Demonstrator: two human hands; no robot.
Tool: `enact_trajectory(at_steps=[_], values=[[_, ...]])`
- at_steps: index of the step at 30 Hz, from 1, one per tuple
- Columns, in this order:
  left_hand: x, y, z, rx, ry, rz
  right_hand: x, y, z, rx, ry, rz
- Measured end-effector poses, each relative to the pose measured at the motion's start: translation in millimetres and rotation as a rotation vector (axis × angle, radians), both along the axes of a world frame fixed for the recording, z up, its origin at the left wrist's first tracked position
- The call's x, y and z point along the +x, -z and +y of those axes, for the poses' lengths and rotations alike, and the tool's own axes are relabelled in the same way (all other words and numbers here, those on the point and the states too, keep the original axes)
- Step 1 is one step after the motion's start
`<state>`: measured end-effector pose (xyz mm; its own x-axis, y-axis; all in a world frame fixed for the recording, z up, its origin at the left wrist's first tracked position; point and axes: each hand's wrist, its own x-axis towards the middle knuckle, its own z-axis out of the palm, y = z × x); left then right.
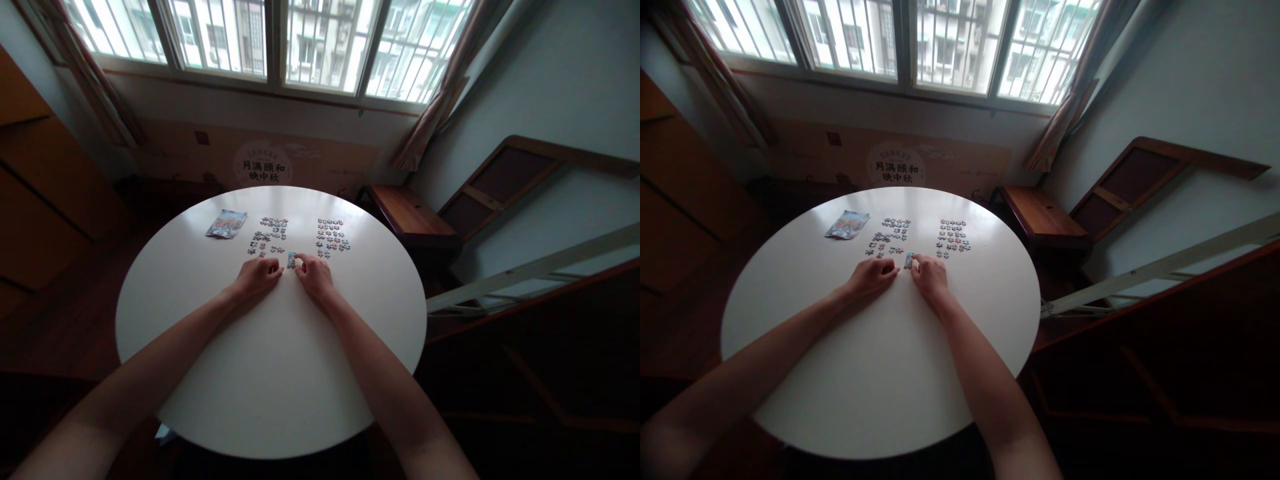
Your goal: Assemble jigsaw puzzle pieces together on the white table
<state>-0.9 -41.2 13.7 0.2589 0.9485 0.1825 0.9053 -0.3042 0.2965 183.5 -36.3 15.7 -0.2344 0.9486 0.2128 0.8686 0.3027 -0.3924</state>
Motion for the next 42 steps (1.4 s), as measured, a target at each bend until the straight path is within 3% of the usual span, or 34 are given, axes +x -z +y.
enact_trajectory(at_steps=[10,25,31,36,42], values=[[2.0,-5.5,-2.8,-0.011,-0.007,0.006,0.1,0.6,-0.1,-0.005,0.002,0.027],[-0.4,0.4,-0.1,-0.006,0.001,-0.013,0.1,-2.8,-1.7,-0.002,-0.004,0.029],[-2.2,-1.8,1.8,0.010,0.001,-0.139,0.2,0.9,-0.4,0.012,-0.005,0.026],[-17.9,-16.8,7.4,0.143,-0.230,-0.188,0.6,1.7,-0.1,-0.003,0.000,0.022],[-42.4,-21.6,13.7,0.083,-0.408,-0.067,-0.2,-1.4,-1.8,-0.015,0.010,0.019]])
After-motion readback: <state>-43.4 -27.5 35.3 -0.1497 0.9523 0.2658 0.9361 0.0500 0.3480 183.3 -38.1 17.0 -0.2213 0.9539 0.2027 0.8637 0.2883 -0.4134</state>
